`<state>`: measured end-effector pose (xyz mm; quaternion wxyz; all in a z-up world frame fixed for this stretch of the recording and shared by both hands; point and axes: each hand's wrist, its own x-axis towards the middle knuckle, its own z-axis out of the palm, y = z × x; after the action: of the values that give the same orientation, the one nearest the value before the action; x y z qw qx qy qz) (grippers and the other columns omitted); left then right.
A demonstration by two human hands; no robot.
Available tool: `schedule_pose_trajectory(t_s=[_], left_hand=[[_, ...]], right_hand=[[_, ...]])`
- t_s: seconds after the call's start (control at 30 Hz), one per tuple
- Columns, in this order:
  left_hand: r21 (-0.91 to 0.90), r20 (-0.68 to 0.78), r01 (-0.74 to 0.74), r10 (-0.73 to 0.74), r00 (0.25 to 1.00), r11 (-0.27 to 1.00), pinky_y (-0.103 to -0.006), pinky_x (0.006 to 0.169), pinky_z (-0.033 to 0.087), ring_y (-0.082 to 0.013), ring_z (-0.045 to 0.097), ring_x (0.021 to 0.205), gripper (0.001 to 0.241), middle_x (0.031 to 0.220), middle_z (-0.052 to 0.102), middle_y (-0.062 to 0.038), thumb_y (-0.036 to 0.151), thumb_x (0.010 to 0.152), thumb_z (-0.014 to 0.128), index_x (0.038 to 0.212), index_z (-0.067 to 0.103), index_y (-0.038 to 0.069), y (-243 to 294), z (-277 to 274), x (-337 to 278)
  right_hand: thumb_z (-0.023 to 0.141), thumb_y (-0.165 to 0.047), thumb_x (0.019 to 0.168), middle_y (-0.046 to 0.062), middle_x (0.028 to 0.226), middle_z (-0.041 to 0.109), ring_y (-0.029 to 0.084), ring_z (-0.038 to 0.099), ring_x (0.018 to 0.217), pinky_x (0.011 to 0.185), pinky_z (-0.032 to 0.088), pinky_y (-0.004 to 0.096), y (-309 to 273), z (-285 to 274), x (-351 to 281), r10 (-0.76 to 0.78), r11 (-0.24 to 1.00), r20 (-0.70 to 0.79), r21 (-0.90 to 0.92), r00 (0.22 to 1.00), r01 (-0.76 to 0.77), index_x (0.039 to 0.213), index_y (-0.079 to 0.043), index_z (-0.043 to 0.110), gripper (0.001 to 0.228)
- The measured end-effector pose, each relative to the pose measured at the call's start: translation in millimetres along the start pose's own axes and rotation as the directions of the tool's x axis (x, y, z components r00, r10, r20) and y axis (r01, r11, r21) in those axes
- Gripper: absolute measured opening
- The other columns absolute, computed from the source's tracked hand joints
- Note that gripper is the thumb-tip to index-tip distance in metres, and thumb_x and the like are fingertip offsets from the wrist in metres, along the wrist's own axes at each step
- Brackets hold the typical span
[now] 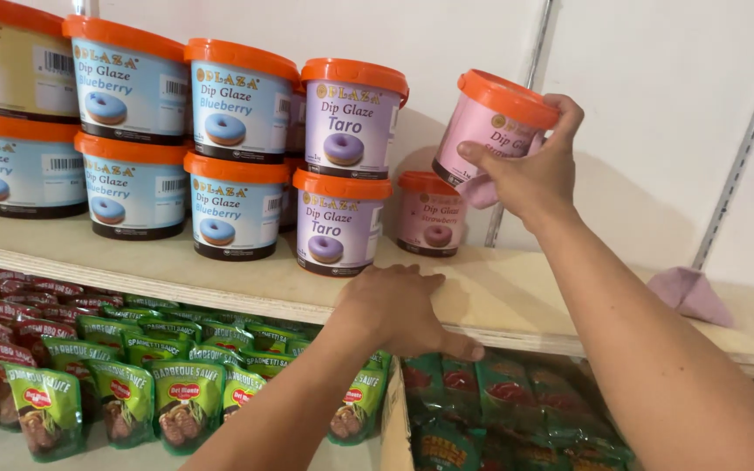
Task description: Wiping down jars of dip glaze and organizing them on a retail shelf.
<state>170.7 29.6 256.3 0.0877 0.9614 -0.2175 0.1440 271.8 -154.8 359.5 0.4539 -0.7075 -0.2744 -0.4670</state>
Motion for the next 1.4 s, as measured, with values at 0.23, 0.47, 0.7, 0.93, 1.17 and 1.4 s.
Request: schedule_pose_trajectory(t_s=[0.23,0.47,0.7,0.93,1.17,1.4], left_hand=[[-0.006,-0.018,-0.029,0.029,0.999,1.000,-0.0433,0.116,0.036,-0.0322,0.044,0.145,0.123,0.156,0.047,-0.017,0.091,0.058,0.060,0.153,0.048,0.013,-3,4,2],[-0.132,0.142,0.011,0.008,0.990,0.991,-0.0469,0.119,0.031,-0.0444,0.033,0.149,0.147,0.162,0.028,-0.032,0.099,0.056,0.056,0.159,0.029,-0.002,-6,-3,25],[-0.206,0.328,-0.028,0.096,0.940,0.978,-0.0465,0.119,0.033,-0.0402,0.033,0.150,0.155,0.165,0.025,-0.027,0.092,0.042,0.065,0.160,0.024,-0.001,-10,-11,49],[-0.164,0.262,0.019,0.025,0.965,0.986,-0.0521,0.122,0.023,-0.0452,0.023,0.153,0.150,0.166,0.020,-0.029,0.093,0.045,0.064,0.162,0.028,0.007,-8,-3,44],[-0.177,0.224,-0.001,0.041,0.974,0.984,-0.0509,0.122,0.023,-0.0442,0.027,0.152,0.149,0.166,0.023,-0.027,0.094,0.045,0.062,0.161,0.029,0.007,-10,-2,43],[-0.199,0.212,0.005,0.038,0.977,0.980,-0.0500,0.122,0.024,-0.0427,0.030,0.151,0.150,0.165,0.027,-0.026,0.093,0.043,0.064,0.161,0.031,0.008,-10,-2,41]], right_hand=[[0.088,-0.019,0.074,0.012,0.139,0.057,0.032,0.077,0.100,0.076,0.062,0.041,-36,32,19,0.352,0.934,0.062,-0.091,0.934,-0.346,0.149,-0.020,0.016,0.104],[0.096,-0.037,0.068,0.020,0.144,0.054,0.029,0.065,0.122,0.097,0.058,0.040,22,45,43,0.252,0.945,0.097,-0.239,0.963,-0.223,0.159,-0.015,0.006,0.130],[0.096,-0.050,0.057,0.021,0.137,0.063,0.028,0.065,0.124,0.103,0.051,0.035,37,47,28,0.359,0.877,0.224,-0.413,0.906,-0.246,0.156,0.005,0.004,0.146],[0.089,-0.063,0.060,0.021,0.125,0.069,0.029,0.070,0.114,0.098,0.055,0.037,14,52,21,0.462,0.817,0.141,-0.452,0.876,-0.358,0.151,0.005,0.024,0.131],[0.084,-0.068,0.060,0.009,0.121,0.075,0.023,0.074,0.108,0.094,0.057,0.038,0,62,17,0.524,0.747,0.058,-0.510,0.849,-0.426,0.132,-0.009,0.062,0.095],[0.085,-0.079,0.049,0.020,0.127,0.068,0.036,0.067,0.117,0.100,0.053,0.042,6,56,11,0.501,0.710,0.142,-0.631,0.854,-0.312,0.145,-0.002,0.035,0.134]])
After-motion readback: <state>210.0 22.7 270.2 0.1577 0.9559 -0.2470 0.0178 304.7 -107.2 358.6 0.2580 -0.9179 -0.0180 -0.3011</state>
